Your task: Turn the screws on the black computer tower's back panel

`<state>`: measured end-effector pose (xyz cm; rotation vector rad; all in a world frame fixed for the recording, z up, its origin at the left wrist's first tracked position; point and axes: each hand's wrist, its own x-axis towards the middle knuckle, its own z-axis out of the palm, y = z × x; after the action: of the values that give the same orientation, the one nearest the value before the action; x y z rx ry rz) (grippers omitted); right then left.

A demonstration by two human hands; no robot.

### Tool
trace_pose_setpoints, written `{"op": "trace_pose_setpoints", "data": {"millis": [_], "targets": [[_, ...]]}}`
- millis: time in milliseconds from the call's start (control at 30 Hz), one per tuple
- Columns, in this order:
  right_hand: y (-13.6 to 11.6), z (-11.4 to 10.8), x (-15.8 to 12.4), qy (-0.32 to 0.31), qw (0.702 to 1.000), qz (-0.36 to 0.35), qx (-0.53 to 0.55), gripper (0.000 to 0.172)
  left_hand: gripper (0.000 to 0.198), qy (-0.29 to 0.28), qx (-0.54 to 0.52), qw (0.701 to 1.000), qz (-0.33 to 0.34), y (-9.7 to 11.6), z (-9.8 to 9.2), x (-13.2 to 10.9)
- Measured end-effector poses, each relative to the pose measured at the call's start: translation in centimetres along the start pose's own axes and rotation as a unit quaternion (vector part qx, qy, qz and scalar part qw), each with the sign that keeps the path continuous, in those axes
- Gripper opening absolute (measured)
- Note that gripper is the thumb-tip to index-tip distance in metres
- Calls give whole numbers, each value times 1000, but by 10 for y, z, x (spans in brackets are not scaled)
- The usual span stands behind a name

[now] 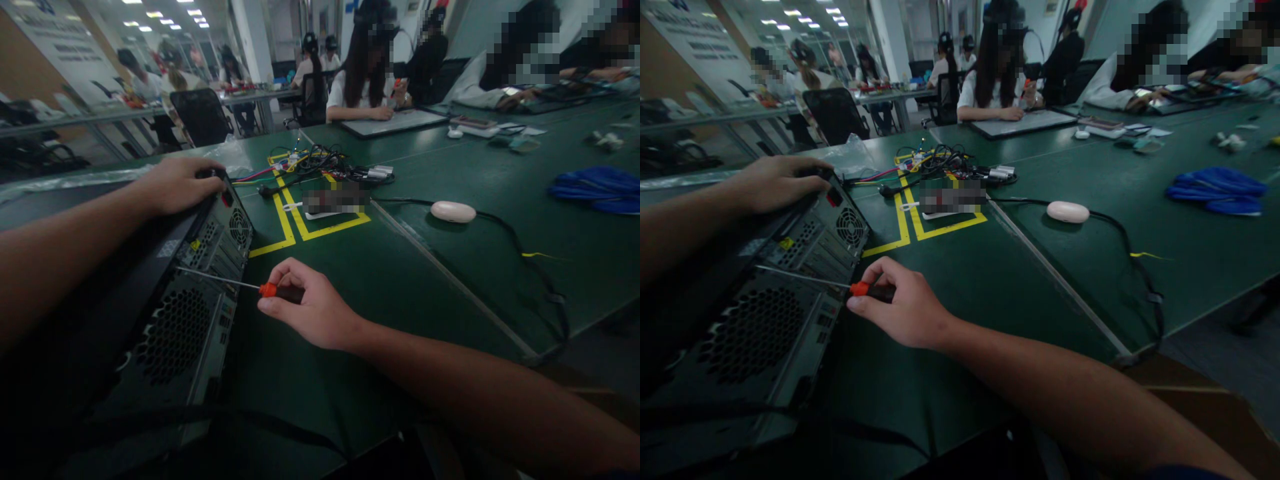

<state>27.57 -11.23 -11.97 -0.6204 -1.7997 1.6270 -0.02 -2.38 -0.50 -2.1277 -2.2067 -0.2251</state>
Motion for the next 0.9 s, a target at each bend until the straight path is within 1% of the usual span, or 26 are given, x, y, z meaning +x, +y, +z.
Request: {"op": "trace_pose_setpoints", "data": {"millis": [633,900], "targets": [[-1,0,0,5,1000,-5,0,25,76,-3,-6,1000,-9,0,0,0],[2,0,0,11,1000,-6,-1,26,76,0,0,1000,8,-2,0,1]]}}
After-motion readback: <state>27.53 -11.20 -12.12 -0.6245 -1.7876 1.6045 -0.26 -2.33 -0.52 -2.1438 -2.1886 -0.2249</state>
